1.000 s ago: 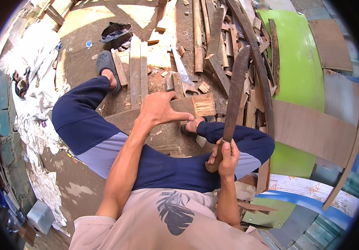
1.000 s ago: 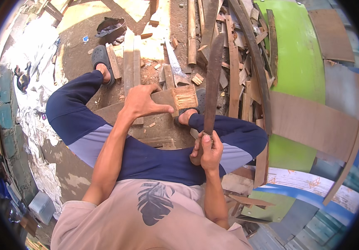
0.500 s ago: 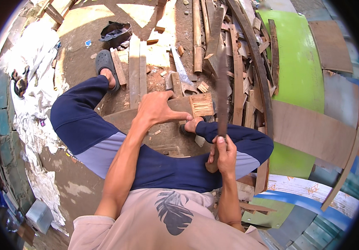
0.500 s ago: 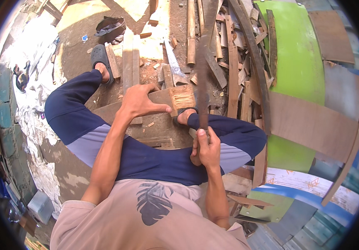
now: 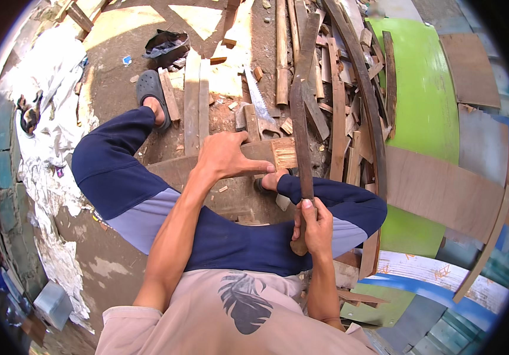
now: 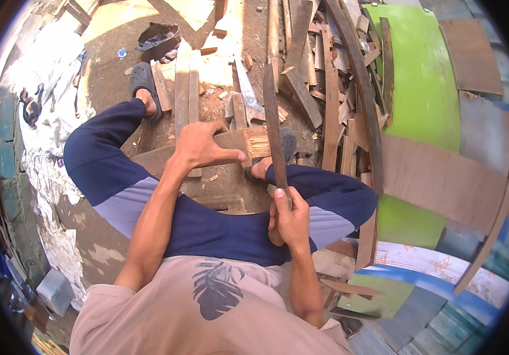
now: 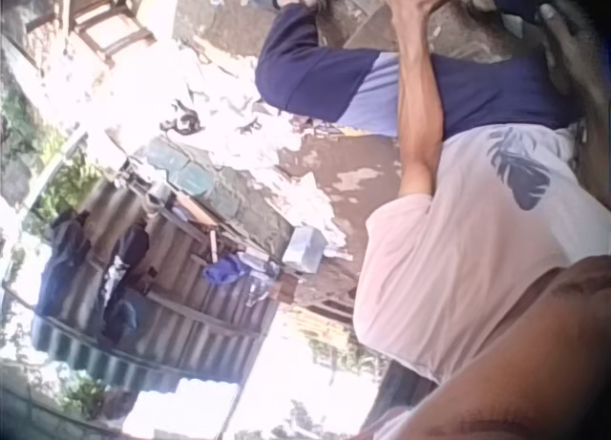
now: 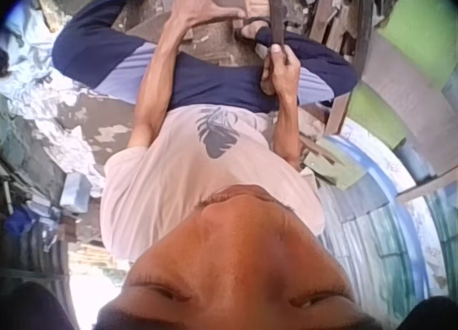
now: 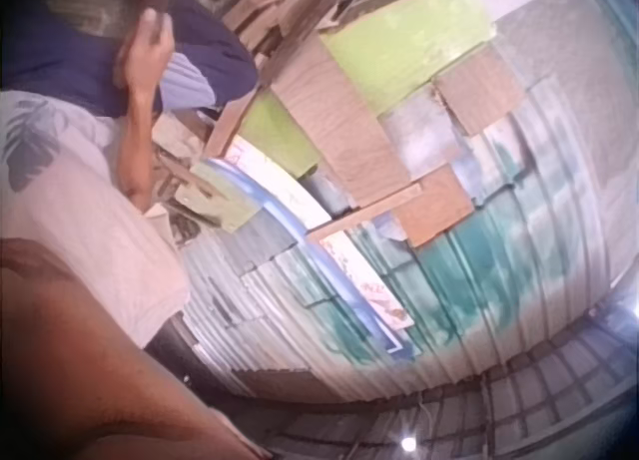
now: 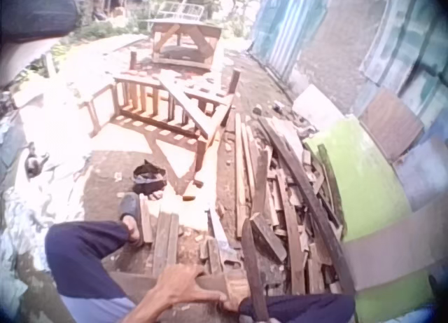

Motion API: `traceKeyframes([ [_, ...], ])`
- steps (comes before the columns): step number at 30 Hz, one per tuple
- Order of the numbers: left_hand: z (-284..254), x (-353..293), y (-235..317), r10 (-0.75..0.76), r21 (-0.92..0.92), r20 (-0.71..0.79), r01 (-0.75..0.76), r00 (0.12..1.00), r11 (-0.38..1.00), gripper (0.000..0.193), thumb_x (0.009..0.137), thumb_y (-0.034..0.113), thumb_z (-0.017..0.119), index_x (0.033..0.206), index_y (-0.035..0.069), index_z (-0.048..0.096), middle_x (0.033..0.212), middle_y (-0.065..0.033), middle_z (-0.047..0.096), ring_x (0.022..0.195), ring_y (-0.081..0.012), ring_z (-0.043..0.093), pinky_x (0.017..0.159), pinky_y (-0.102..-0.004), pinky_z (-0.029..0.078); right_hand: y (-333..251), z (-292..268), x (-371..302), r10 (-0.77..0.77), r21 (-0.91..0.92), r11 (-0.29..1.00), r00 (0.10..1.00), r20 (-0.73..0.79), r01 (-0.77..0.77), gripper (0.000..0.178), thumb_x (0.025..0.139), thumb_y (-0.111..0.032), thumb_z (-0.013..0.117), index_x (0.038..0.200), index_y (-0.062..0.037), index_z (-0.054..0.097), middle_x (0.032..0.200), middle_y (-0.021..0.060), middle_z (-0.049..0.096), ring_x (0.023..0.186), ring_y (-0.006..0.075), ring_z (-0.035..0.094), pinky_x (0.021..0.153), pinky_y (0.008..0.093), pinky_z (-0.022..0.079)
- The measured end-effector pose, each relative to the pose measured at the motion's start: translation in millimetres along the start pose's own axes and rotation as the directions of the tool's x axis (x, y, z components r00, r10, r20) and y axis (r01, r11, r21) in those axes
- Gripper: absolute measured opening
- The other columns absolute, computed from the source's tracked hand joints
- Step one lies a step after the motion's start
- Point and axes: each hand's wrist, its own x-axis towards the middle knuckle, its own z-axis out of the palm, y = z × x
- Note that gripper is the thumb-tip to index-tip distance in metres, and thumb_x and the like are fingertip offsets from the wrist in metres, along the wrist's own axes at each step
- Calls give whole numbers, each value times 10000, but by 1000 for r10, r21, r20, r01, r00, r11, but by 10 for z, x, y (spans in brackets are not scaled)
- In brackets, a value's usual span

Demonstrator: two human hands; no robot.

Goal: The person sits cross-legged on the ground and uses a knife to carve and shape a small piece of wood. They repeatedly adjust the wood's position and use the knife to remove material, creating shavings.

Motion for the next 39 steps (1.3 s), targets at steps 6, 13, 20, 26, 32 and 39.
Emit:
traceKeyframes([
  [6, -8, -30, -20, 13, -22, -13, -13, 1000, 1000, 934, 563, 845, 782, 925, -16, 754, 779, -228, 730, 795, -390, 743, 759, -469, 580, 24, 45, -56, -171, 229, 954, 979, -107, 192, 346, 1087, -335, 551, 955, -15, 564, 631, 44, 540, 465, 111, 523, 441, 257, 440],
  [13, 6, -27, -29, 26, -44, -21, -27, 999, 999, 973, 552, 879, 760, 898, -31, 756, 750, -231, 720, 772, -383, 741, 742, -467, 583, 86, 11, 31, 35, 50, 998, 997, 65, -39, 358, 1087, -339, 548, 940, -14, 557, 604, 43, 530, 432, 116, 512, 416, 277, 440],
  [20, -3, -48, -51, 24, -68, -35, -26, 999, 997, 959, 551, 870, 768, 898, -24, 758, 762, -231, 724, 780, -388, 741, 757, -468, 585, 20, -100, 87, 221, 355, 878, 929, 297, -322, 463, 1087, -463, 487, 956, -23, 543, 602, 61, 516, 393, 146, 494, 388, 307, 478],
  [26, -73, -41, 0, -28, -30, 0, 28, 1000, 999, 857, 554, 772, 843, 1002, 44, 782, 848, -205, 755, 837, -375, 747, 790, -450, 578, 76, 46, 27, 41, 257, 964, 995, 91, -63, 415, 1098, -406, 500, 973, -14, 552, 626, 52, 532, 456, 129, 528, 443, 285, 486],
  [32, -65, -30, -18, -27, -19, -1, 27, 1000, 999, 884, 554, 782, 837, 1009, 27, 776, 832, -212, 749, 826, -379, 747, 786, -451, 578, 96, 22, 10, -214, 252, 938, 970, -115, 237, 399, 1099, -384, 512, 969, -9, 551, 647, 53, 548, 476, 127, 536, 456, 278, 463],
  [39, -42, -33, -33, -33, -26, 22, 34, 999, 999, 901, 552, 790, 832, 1020, 22, 772, 805, -205, 744, 813, -380, 744, 774, -459, 576, 22, -47, 2, -80, 295, 951, 995, -63, 96, 378, 1101, -361, 519, 952, -16, 561, 647, 51, 547, 460, 123, 523, 433, 279, 449],
])
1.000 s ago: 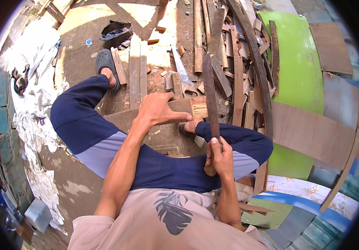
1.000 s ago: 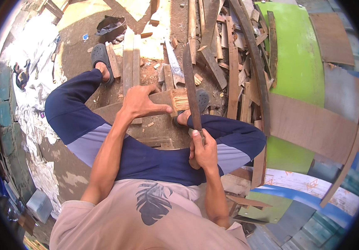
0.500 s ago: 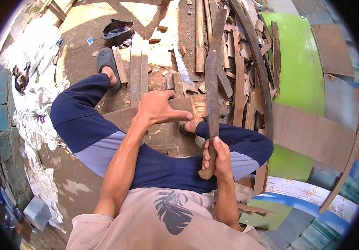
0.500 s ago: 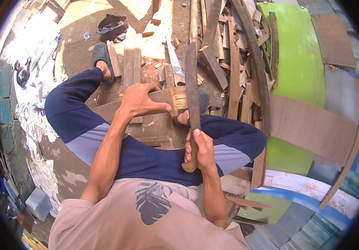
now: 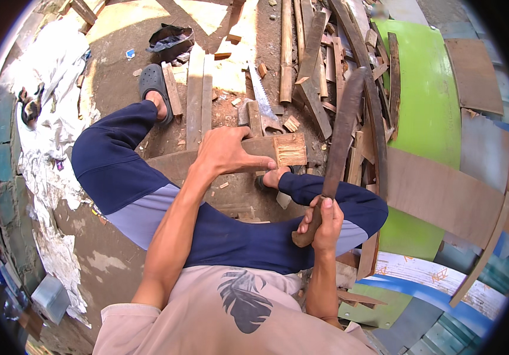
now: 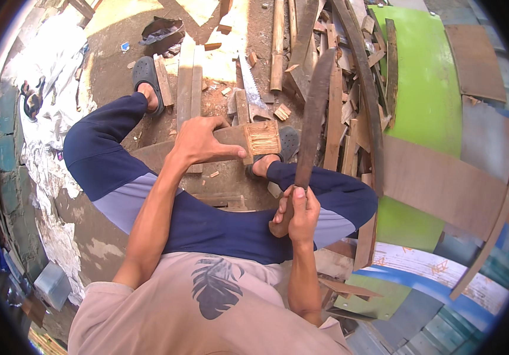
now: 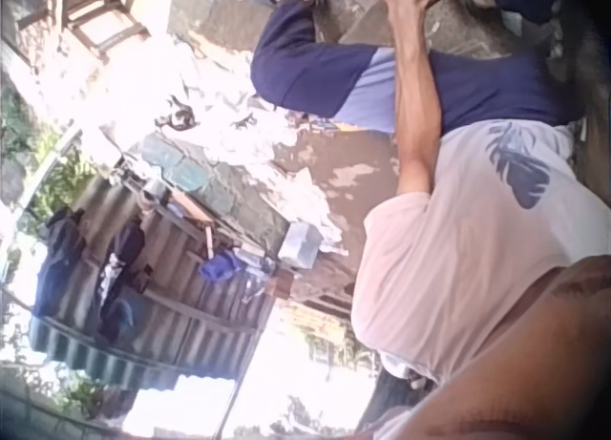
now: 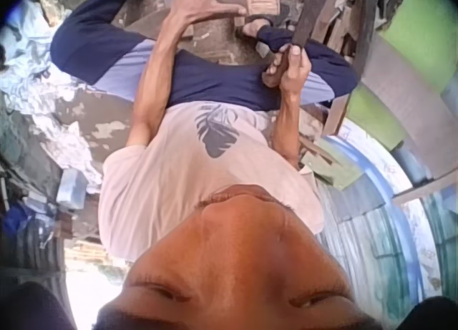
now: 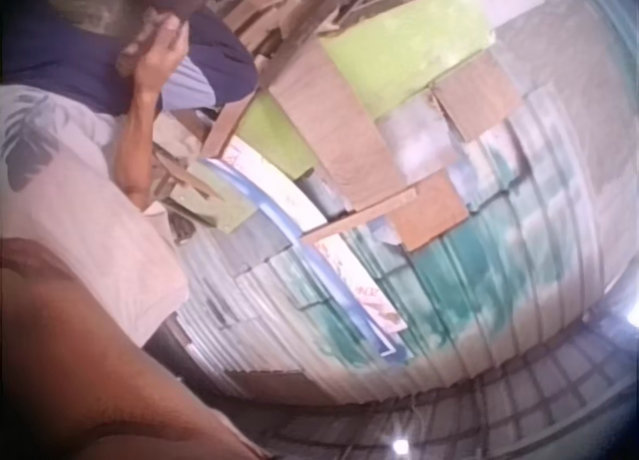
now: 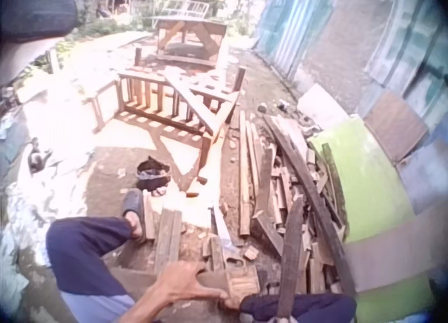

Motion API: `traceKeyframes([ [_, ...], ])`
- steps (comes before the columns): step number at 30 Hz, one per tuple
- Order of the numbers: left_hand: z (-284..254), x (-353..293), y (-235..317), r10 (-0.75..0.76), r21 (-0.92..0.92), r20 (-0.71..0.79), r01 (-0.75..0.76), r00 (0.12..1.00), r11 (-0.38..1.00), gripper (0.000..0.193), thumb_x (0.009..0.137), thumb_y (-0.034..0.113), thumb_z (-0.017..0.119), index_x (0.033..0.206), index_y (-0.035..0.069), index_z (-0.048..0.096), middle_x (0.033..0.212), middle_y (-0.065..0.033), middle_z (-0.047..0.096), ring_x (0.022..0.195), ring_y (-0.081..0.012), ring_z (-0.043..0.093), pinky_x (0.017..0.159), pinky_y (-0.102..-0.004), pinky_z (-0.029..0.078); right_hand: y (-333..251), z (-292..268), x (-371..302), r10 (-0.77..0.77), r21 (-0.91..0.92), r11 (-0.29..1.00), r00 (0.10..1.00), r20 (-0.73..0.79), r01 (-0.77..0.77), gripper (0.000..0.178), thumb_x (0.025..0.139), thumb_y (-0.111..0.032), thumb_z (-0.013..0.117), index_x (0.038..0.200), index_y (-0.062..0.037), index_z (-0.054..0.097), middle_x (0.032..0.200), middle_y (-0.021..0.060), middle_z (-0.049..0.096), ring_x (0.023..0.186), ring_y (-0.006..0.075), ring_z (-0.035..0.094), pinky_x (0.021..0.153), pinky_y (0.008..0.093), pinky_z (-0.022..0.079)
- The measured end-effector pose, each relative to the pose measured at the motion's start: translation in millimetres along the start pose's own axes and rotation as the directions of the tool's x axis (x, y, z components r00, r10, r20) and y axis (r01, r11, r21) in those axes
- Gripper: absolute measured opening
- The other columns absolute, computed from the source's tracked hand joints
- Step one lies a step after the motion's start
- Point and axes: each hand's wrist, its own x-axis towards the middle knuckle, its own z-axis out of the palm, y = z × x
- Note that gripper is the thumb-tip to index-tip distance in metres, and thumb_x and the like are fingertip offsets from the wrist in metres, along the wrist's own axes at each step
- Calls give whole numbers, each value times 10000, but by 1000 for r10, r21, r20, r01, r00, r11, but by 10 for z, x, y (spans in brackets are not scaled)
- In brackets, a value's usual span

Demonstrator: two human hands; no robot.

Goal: The person sits cross-legged on the ground and uses a knife to carve and shape a small piece of wood. They repeatedly adjust the wood's position and use the knife to remove material, creating shavings.

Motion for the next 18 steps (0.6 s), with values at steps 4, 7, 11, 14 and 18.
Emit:
traceKeyframes([
  [4, -23, -14, 32, 8, 1, 3, -8, 1000, 1000, 885, 560, 783, 834, 1014, 25, 775, 804, -204, 743, 816, -375, 745, 773, -458, 576, 99, -1, -3, -40, -245, 968, 998, 56, 53, 382, 1103, -355, 512, 951, -9, 560, 644, 55, 550, 461, 126, 527, 435, 279, 449],
  [7, -4, -11, 19, 5, 0, -7, -5, 1000, 1000, 895, 558, 784, 833, 1028, 24, 774, 819, -207, 746, 826, -373, 746, 780, -458, 576, 2, 12, 6, 222, -256, 947, 970, 95, -192, 385, 1103, -356, 511, 962, -3, 566, 638, 60, 556, 466, 124, 537, 439, 275, 454],
  [11, -33, 15, 30, 13, -2, -6, -14, 1000, 1000, 896, 560, 780, 836, 1042, 27, 774, 821, -209, 748, 823, -369, 749, 779, -454, 578, 40, -5, -20, 47, -88, 995, 995, 90, -39, 394, 1103, -366, 505, 961, -3, 564, 638, 64, 555, 469, 124, 541, 442, 272, 461],
  [14, -27, 11, 42, 20, 15, -8, -20, 1000, 1000, 869, 568, 769, 840, 1017, 29, 775, 813, -202, 750, 813, -363, 750, 773, -448, 580, 7, 67, -40, -59, 35, 998, 998, -4, 59, 402, 1102, -371, 508, 943, -6, 560, 633, 59, 549, 469, 123, 538, 442, 272, 459],
  [18, 24, -26, 40, 49, -38, -37, -50, 998, 998, 903, 568, 830, 793, 908, -6, 757, 753, -216, 723, 771, -376, 740, 744, -463, 576, 127, 0, 50, 178, -270, 952, 977, 116, -141, 407, 1095, -367, 533, 914, -4, 561, 604, 44, 531, 455, 122, 517, 432, 281, 443],
])
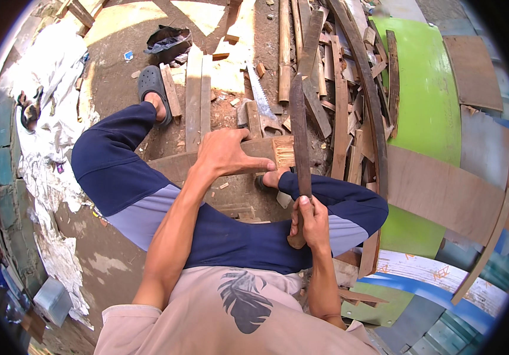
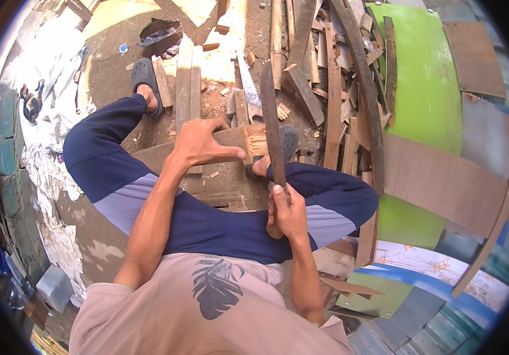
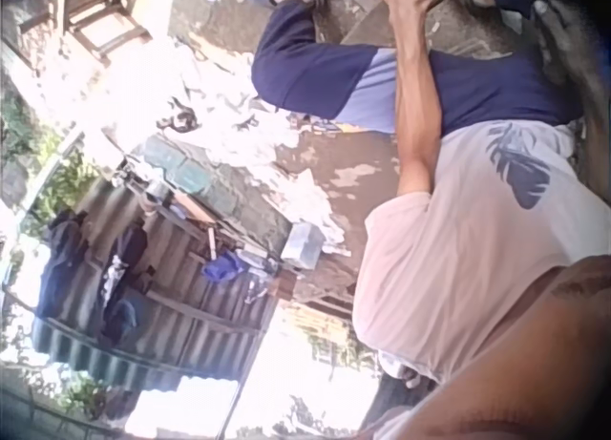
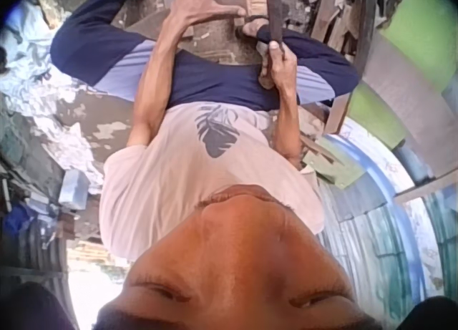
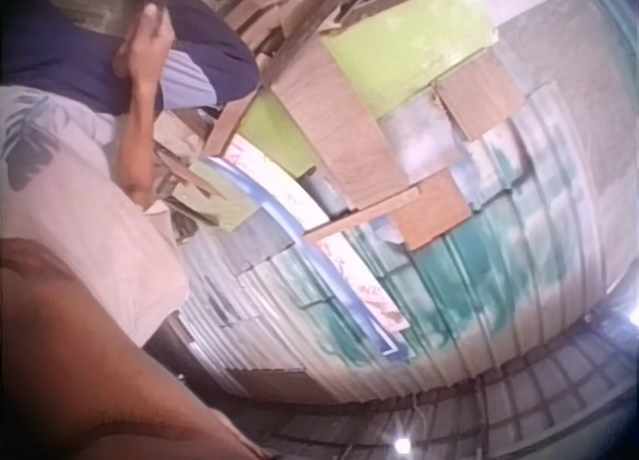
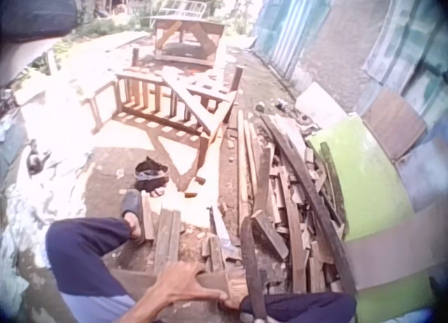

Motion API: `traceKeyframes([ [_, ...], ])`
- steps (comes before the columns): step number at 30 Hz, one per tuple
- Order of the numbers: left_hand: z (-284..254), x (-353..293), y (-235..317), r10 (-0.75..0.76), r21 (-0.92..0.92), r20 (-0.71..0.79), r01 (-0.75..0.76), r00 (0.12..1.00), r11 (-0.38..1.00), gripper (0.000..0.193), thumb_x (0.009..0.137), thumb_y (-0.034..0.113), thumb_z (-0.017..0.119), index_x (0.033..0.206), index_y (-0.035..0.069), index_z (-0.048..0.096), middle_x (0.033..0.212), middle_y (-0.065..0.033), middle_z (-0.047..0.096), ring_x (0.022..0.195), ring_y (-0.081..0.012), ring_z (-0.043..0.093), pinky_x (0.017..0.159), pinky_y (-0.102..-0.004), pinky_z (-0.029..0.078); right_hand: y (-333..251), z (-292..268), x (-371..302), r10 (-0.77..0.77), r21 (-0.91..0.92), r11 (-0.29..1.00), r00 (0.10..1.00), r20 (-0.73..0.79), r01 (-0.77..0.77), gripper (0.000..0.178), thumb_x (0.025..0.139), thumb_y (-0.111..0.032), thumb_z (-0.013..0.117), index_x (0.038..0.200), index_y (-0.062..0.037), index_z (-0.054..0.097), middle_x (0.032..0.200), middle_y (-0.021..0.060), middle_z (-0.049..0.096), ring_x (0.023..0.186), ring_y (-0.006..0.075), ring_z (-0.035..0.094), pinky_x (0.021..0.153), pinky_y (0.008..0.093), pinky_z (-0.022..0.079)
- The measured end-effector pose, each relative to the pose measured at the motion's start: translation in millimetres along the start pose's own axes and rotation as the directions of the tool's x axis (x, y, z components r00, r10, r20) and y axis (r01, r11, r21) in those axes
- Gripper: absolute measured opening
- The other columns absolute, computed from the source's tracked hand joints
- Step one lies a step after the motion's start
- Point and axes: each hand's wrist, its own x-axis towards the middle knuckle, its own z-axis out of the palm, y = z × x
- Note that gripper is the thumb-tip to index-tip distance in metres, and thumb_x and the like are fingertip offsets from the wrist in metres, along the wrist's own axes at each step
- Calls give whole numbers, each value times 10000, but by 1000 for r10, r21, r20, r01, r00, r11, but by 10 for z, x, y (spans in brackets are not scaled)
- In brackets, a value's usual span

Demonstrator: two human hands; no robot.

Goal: The person sits cross-legged on the ground and uses a knife to carve and shape a small piece of wood. They repeatedly adjust the wood's position and use the knife to remove material, creating shavings.

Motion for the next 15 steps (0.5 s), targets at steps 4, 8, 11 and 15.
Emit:
traceKeyframes([
  [4, 14, 30, -15, 11, 12, -11, -11, 1000, 1000, 940, 565, 864, 767, 871, -24, 751, 736, -223, 715, 765, -380, 737, 734, -474, 574, -8, 16, -12, 36, 89, 995, 999, 25, -38, 437, 1092, -408, 523, 915, -10, 555, 595, 55, 523, 430, 132, 509, 418, 285, 449],
  [8, -41, 15, 20, -50, 53, 47, 48, 998, 997, 832, 567, 760, 845, 988, 45, 777, 814, -191, 752, 811, -364, 748, 765, -452, 578, -80, -55, 3, 165, 289, 935, 973, 161, -206, 496, 1087, -482, 490, 932, -14, 549, 597, 68, 523, 407, 149, 507, 405, 297, 469],
  [11, -8, 30, -5, -30, 40, 26, 29, 999, 999, 871, 564, 794, 819, 953, 16, 768, 795, -208, 739, 801, -374, 744, 760, -460, 577, -109, -140, 7, 191, 419, 850, 928, 320, -320, 517, 1088, -506, 462, 958, -15, 551, 605, 71, 530, 397, 157, 504, 396, 307, 479],
  [15, -19, 49, -5, -11, 45, -1, 11, 1000, 999, 878, 561, 794, 820, 958, 13, 767, 802, -210, 740, 809, -377, 744, 766, -461, 577, -39, -3, -10, 13, 208, 978, 997, 76, -29, 466, 1099, -446, 479, 970, -4, 552, 633, 69, 545, 451, 142, 534, 447, 287, 489],
])
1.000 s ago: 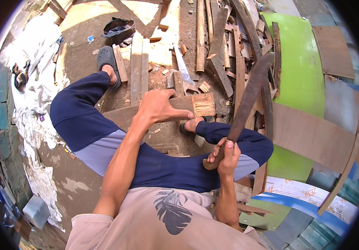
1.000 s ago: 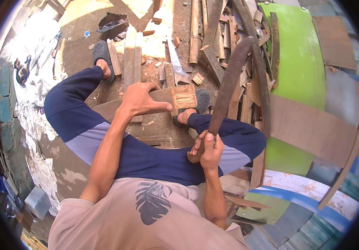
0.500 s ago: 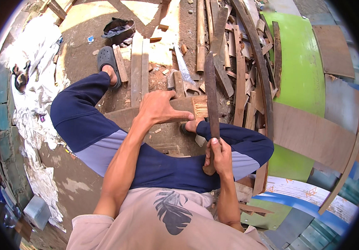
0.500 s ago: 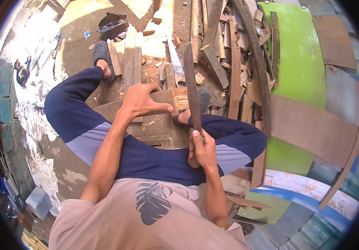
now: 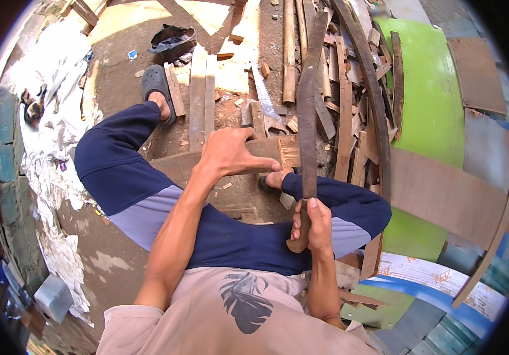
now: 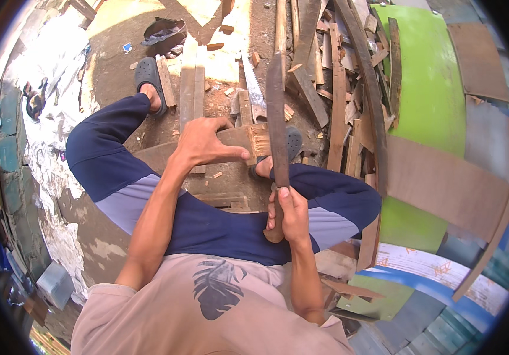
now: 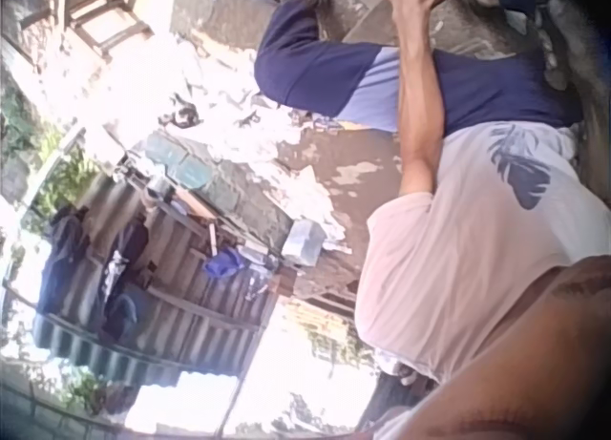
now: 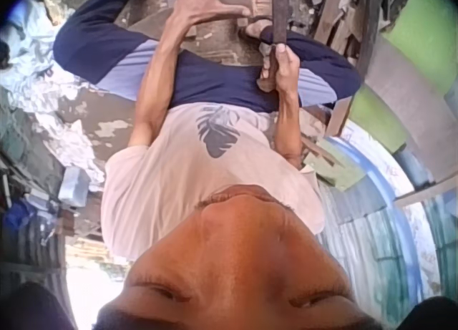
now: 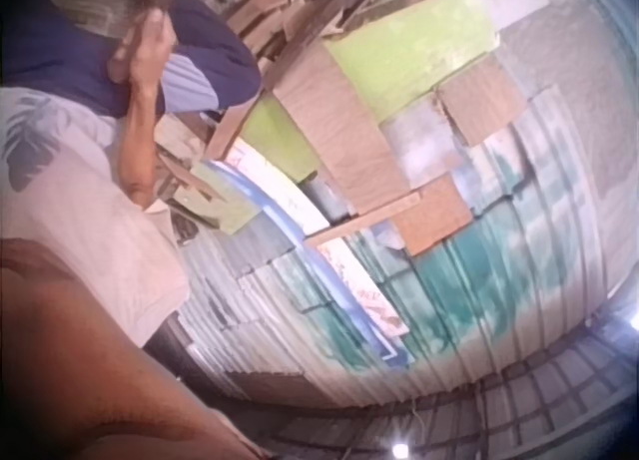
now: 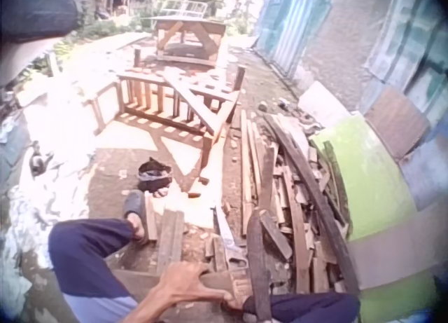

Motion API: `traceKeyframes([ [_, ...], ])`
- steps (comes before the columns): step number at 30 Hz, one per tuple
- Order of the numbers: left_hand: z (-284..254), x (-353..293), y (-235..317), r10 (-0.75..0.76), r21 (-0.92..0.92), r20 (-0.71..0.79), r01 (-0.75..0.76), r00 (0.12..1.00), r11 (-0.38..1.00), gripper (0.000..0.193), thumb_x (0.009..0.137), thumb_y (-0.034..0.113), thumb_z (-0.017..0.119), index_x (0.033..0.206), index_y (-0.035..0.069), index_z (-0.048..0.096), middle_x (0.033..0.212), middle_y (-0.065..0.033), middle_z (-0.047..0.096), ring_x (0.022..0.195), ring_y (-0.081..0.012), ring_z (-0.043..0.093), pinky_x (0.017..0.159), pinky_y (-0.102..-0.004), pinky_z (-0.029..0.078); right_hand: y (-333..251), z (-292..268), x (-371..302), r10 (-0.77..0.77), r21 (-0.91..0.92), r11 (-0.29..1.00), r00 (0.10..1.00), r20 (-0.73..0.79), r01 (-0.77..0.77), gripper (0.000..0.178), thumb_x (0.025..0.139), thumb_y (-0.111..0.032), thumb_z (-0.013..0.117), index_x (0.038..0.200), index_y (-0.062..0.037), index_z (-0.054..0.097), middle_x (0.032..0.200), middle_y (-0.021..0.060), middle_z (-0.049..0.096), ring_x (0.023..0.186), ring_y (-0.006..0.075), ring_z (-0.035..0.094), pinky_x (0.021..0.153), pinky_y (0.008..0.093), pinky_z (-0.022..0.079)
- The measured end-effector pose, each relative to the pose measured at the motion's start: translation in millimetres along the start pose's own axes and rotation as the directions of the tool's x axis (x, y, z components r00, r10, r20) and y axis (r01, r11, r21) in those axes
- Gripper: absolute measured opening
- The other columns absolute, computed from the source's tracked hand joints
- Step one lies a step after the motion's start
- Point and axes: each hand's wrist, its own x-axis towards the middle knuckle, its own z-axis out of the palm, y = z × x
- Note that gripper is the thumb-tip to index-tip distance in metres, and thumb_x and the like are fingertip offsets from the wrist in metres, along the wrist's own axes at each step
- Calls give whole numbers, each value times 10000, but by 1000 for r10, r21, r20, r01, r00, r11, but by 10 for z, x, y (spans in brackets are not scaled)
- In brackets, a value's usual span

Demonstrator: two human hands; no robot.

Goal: The person sits cross-legged on the ground and uses a knife to carve and shape a small piece of wood. They repeatedly adjust the wood's position and use the knife to remove material, creating shavings.

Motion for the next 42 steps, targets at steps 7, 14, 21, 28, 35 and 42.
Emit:
traceKeyframes([
  [7, -101, -24, 62, -57, -18, 62, 59, 996, 998, 851, 556, 758, 852, 998, 34, 780, 831, -199, 752, 828, -370, 748, 781, -444, 578, -75, 10, -46, -148, -192, 973, 984, -94, 128, 398, 1104, -373, 508, 966, -4, 566, 643, 52, 551, 484, 116, 535, 455, 276, 463],
  [14, -2, 15, 7, -29, -1, 44, 29, 999, 1000, 841, 559, 746, 859, 991, 30, 781, 815, -188, 754, 808, -362, 751, 770, -444, 580, -67, 112, -46, -188, -10, 982, 967, -173, 189, 382, 1106, -355, 503, 952, -10, 560, 629, 63, 546, 459, 129, 534, 439, 276, 454],
  [21, -35, 21, -19, -33, -29, 24, 34, 999, 999, 847, 554, 750, 860, 991, 29, 779, 815, -193, 752, 808, -361, 750, 773, -449, 578, -55, 48, -54, -83, -165, 984, 989, -119, 63, 397, 1097, -352, 530, 908, -6, 575, 626, 40, 546, 457, 119, 524, 437, 272, 443],
  [28, -28, -20, 17, -42, -26, 56, 43, 998, 999, 844, 555, 754, 858, 980, 29, 780, 826, -196, 754, 824, -360, 751, 782, -451, 576, -12, -13, -9, 11, -195, 980, 996, -83, -27, 444, 1099, -401, 512, 902, -8, 571, 619, 50, 544, 457, 124, 525, 436, 276, 444],
  [35, -54, 4, 9, -42, -17, 42, 43, 998, 999, 865, 553, 770, 848, 993, 29, 778, 831, -203, 752, 828, -371, 748, 791, -454, 574, -23, -86, -47, -135, 102, 984, 987, -87, 143, 461, 1093, -433, 504, 960, 5, 555, 639, 80, 556, 458, 145, 543, 444, 286, 481],
  [42, -11, -16, 4, -21, -18, 43, 21, 999, 1000, 844, 558, 762, 850, 993, 42, 777, 834, -199, 752, 836, -367, 747, 786, -448, 571, 64, -67, 26, 25, -352, 936, 1000, 15, -18, 426, 1092, -399, 524, 916, -15, 578, 635, 60, 555, 448, 128, 522, 429, 283, 460],
])
